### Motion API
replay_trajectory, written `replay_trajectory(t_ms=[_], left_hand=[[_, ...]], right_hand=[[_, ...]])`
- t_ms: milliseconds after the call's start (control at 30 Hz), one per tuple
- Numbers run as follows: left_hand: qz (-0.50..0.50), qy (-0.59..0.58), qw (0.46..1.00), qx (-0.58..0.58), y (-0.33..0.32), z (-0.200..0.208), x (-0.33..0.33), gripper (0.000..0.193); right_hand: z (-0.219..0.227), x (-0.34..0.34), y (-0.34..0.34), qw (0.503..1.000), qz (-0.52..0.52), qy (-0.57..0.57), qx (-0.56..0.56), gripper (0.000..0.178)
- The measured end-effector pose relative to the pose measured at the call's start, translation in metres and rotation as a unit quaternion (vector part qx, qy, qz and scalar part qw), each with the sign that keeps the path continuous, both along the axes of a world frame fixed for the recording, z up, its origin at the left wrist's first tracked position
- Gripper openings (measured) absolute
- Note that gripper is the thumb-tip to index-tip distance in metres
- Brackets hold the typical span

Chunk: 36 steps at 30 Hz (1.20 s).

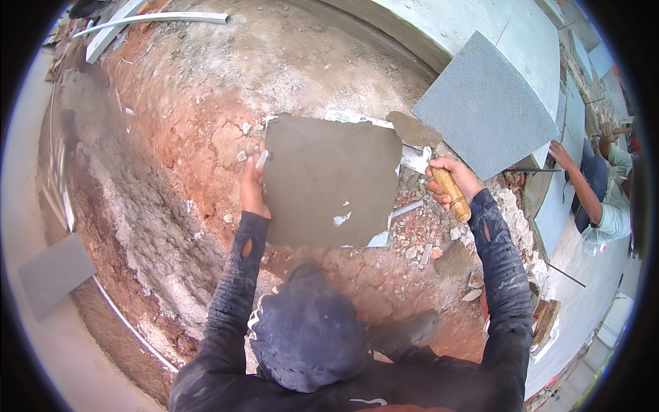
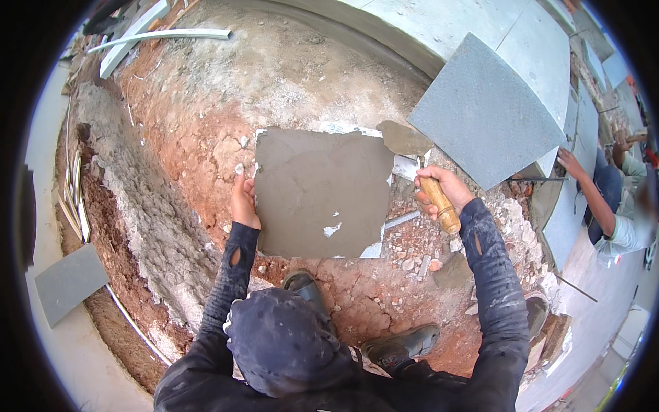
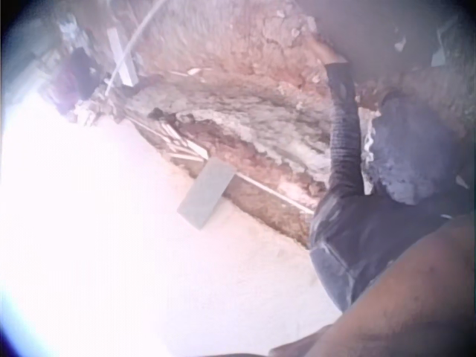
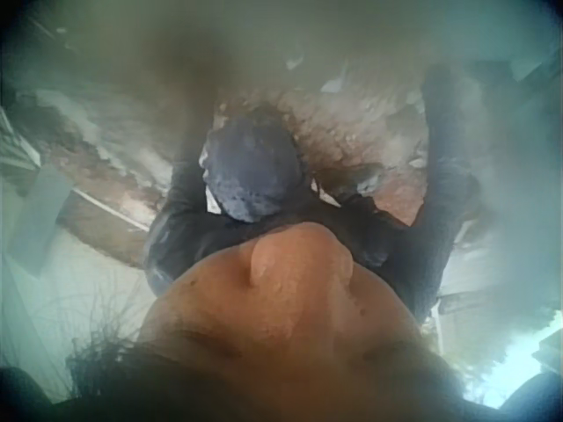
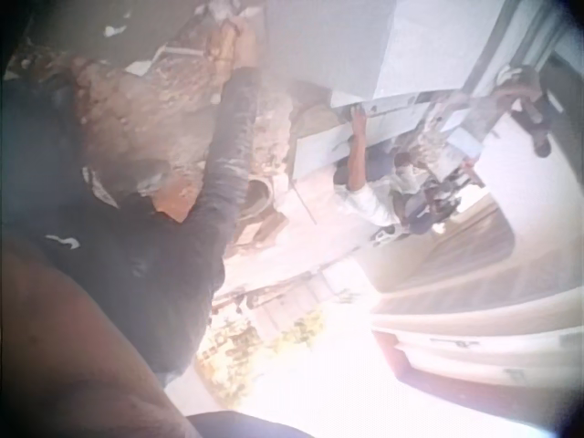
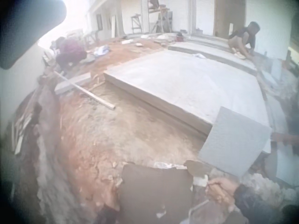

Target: The person applies cement to the back of a square tile using a trowel. They then place the tile onto a prepared floor area and adjust its position. Another worker is visible nearby, also laying tiles.

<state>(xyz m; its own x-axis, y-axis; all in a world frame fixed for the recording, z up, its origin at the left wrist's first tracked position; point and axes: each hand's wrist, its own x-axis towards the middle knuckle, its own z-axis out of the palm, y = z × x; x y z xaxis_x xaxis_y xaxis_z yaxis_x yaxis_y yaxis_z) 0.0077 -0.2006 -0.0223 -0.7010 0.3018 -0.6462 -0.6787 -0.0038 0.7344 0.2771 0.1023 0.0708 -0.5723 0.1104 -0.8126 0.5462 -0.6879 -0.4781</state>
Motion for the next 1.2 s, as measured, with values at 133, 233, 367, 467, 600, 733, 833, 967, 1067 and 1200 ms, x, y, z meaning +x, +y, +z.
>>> replay_trajectory(t_ms=[133, 233, 367, 467, 600, 733, 833, 967, 1067, 1200], left_hand=[[-0.004, -0.002, 1.0, 0.013, 0.0, 0.007, 0.003, 0.051], [-0.008, -0.002, 1.0, 0.015, 0.003, 0.014, 0.005, 0.051], [0.001, -0.012, 0.999, 0.043, 0.002, 0.014, 0.007, 0.058], [-0.006, 0.007, 0.999, 0.041, -0.002, 0.025, 0.009, 0.059], [0.015, 0.031, 0.999, 0.024, -0.002, 0.029, 0.016, 0.063], [0.019, 0.066, 0.997, 0.018, -0.004, 0.026, 0.022, 0.064], [0.016, 0.074, 0.997, 0.027, -0.002, 0.022, 0.023, 0.065], [-0.025, 0.009, 0.999, 0.023, 0.006, 0.028, 0.014, 0.071], [-0.059, -0.01, 0.998, 0.016, 0.007, 0.006, 0.003, 0.081], [-0.062, -0.026, 0.998, -0.013, 0.004, -0.005, -0.01, 0.082]], right_hand=[[-0.007, -0.003, 0.011, 0.997, 0.042, -0.015, -0.064, 0.028], [-0.003, -0.009, 0.018, 0.994, 0.062, -0.017, -0.092, 0.028], [-0.007, -0.026, 0.014, 0.99, 0.073, 0.001, -0.124, 0.027], [-0.005, -0.051, 0.001, 0.982, 0.093, 0.014, -0.163, 0.027], [0.002, -0.084, -0.01, 0.969, 0.127, 0.051, -0.207, 0.029], [0.01, -0.115, -0.016, 0.949, 0.189, 0.074, -0.24, 0.03], [0.014, -0.14, -0.028, 0.937, 0.232, 0.127, -0.229, 0.031], [0.035, -0.138, -0.038, 0.936, 0.227, 0.207, -0.172, 0.03], [0.068, -0.098, -0.018, 0.949, 0.19, 0.228, -0.103, 0.03], [0.123, -0.015, 0.011, 0.97, 0.153, 0.18, 0.052, 0.03]])
